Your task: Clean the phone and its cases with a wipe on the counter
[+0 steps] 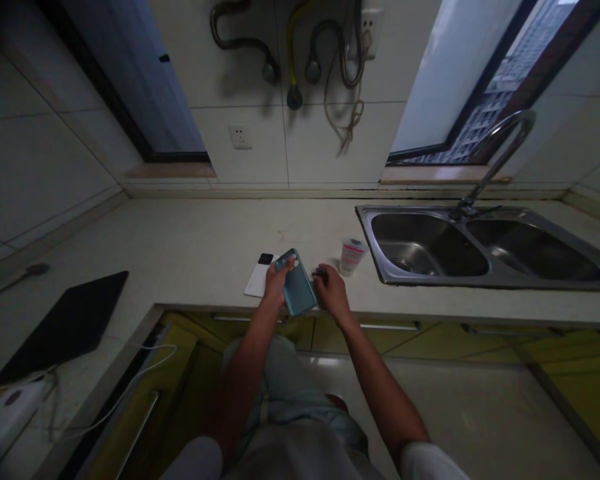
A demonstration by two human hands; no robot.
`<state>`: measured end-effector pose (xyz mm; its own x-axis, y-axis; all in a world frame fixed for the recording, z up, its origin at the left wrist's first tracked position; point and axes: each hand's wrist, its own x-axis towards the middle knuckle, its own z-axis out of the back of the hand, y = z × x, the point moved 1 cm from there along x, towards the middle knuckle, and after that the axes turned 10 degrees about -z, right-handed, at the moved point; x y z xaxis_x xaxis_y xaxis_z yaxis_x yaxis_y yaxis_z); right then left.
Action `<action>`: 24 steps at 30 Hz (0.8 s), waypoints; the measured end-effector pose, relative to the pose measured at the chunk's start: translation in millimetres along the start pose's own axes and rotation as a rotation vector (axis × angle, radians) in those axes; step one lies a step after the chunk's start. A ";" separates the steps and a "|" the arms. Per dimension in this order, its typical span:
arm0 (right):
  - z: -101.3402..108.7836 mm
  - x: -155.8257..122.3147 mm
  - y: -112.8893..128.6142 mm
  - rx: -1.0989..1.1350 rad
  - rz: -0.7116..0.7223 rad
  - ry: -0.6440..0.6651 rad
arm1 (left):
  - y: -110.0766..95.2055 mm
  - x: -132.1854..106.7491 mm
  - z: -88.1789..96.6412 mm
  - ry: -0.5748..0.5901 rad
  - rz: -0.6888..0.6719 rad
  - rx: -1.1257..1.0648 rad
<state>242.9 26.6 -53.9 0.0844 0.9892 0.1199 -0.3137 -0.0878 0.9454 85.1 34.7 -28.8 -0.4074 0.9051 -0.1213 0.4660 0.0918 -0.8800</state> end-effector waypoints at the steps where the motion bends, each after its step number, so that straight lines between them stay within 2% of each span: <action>1: -0.8 1.3 -0.5 -0.074 0.041 0.037 | 0.2 1.4 1.6 0.001 -0.046 0.018; 4: -3.7 -2.8 -1.0 -0.138 0.083 0.148 | 2.7 6.3 6.7 -0.009 -0.142 0.040; 8: -3.3 -17.8 11.3 0.029 0.062 0.123 | 4.9 9.7 11.6 -0.033 -0.200 0.163; 10: -2.0 -24.8 21.0 0.205 -0.011 0.136 | 3.4 9.9 12.4 -0.049 -0.258 0.253; 13: -1.1 -31.2 31.1 0.450 -0.241 0.200 | -0.8 9.9 10.6 -0.054 -0.369 0.377; 16: -2.8 -32.2 34.0 0.490 -0.382 0.279 | -4.1 9.3 5.9 0.011 -0.418 0.446; 19: -7.4 -30.4 33.4 0.449 -0.390 0.384 | -9.2 6.7 2.4 0.107 -0.444 0.526; 21: -10.9 -28.7 32.3 0.452 -0.391 0.421 | -16.1 4.1 4.3 0.123 -0.509 0.664; 24: -14.3 -25.6 29.9 0.455 -0.407 0.395 | -29.9 1.2 16.0 0.068 -0.671 0.995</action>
<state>217.9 0.4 -32.9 -0.2638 0.9151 -0.3050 0.1016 0.3408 0.9346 58.1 26.4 -10.0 -0.2804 0.8224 0.4951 -0.6461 0.2198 -0.7309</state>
